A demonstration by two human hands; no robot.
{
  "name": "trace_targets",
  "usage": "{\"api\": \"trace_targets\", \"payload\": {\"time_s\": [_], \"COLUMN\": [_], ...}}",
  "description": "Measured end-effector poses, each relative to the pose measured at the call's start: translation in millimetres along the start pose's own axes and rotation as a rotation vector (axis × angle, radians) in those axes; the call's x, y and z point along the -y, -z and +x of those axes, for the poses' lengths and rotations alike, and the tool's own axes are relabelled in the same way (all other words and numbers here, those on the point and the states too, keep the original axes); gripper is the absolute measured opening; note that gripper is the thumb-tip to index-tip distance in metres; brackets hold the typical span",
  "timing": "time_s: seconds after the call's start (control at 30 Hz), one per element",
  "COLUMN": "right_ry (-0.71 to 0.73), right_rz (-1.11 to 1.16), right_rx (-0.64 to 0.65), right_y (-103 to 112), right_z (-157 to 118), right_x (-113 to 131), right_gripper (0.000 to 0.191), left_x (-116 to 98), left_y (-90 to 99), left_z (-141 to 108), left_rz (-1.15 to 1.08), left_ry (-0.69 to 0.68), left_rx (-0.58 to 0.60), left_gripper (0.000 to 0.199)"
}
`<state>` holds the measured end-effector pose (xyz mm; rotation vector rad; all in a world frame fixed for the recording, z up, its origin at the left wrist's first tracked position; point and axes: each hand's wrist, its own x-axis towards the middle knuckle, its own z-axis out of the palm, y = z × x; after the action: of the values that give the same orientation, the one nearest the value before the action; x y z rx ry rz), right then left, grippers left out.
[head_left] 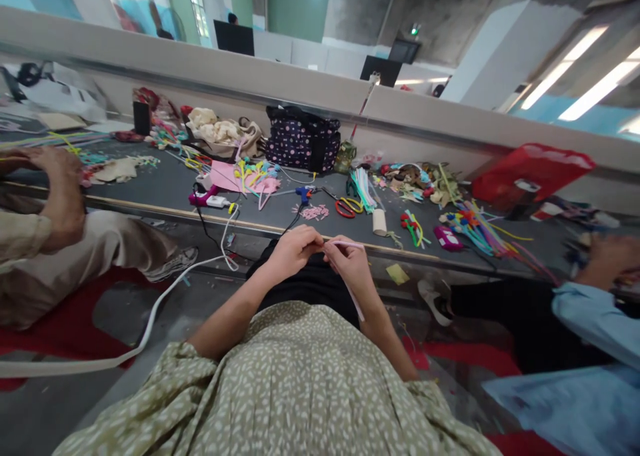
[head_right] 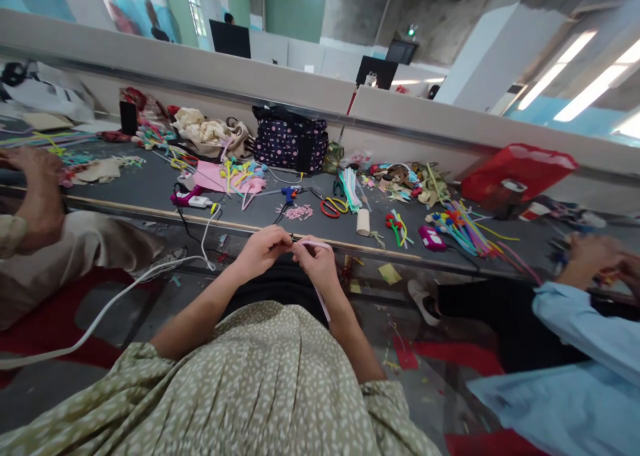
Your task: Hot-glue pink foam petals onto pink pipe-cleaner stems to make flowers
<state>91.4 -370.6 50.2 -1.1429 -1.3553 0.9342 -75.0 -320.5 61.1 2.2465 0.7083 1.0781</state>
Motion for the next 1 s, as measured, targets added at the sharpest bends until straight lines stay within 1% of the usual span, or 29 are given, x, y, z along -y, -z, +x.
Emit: {"api": "trace_targets", "payload": {"time_s": [0.2,0.37,0.43,0.47,0.53,0.6,0.67,0.73,0.77,0.87,0.93,1.0], "right_ry": [-0.166,-0.314,-0.323,-0.296,-0.178,0.006,0.214,0.414,0.509,0.733,0.802,0.812], "right_rz": [0.278,0.534,0.553,0.525,0.377,0.116,-0.188,-0.435,-0.523,-0.677,-0.723,-0.733], "right_rx": [0.061,0.186,0.173,0.137,0.021,-0.097,-0.151,-0.129,-0.099,-0.012,0.023,0.043], "right_y": [-3.1,-5.4,-7.8,-9.0,-10.8,-10.6,-8.2,-4.9,-3.3,-0.4,0.4,0.9], "right_z": [5.1,3.5,2.9,2.7,2.3,1.8,1.5,2.0,2.7,5.2,6.0,5.3], "right_x": [-4.6,-13.1,-16.0,-16.8,-16.8,-14.4,-11.1,-9.1,-9.1,-12.1,-14.6,-15.8], "right_gripper": [0.030,0.032,0.032,0.031,0.029,0.025,0.020,0.017,0.017,0.016,0.015,0.014], "left_x": [4.8,5.8,7.4,8.9,13.1,18.1,21.9,23.6,23.5,20.9,18.6,16.5], "left_y": [-4.0,-4.7,-5.7,-6.5,-8.4,-9.8,-9.9,-8.7,-7.9,-6.1,-5.6,-5.3], "left_z": [-3.1,-1.6,-0.6,-0.3,-0.1,-0.4,-1.3,-2.5,-3.0,-3.9,-3.9,-3.4], "left_rz": [-0.010,-0.106,-0.165,-0.198,-0.294,-0.450,-0.623,-0.741,-0.774,-0.803,-0.792,-0.772], "left_ry": [-0.076,-0.074,-0.051,-0.016,0.113,0.278,0.394,0.459,0.478,0.483,0.468,0.463], "left_rx": [-0.036,-0.013,-0.018,-0.031,-0.062,-0.062,-0.024,0.012,0.027,0.066,0.092,0.114], "left_gripper": [0.018,0.020,0.019,0.018,0.020,0.030,0.040,0.046,0.047,0.048,0.047,0.046]}}
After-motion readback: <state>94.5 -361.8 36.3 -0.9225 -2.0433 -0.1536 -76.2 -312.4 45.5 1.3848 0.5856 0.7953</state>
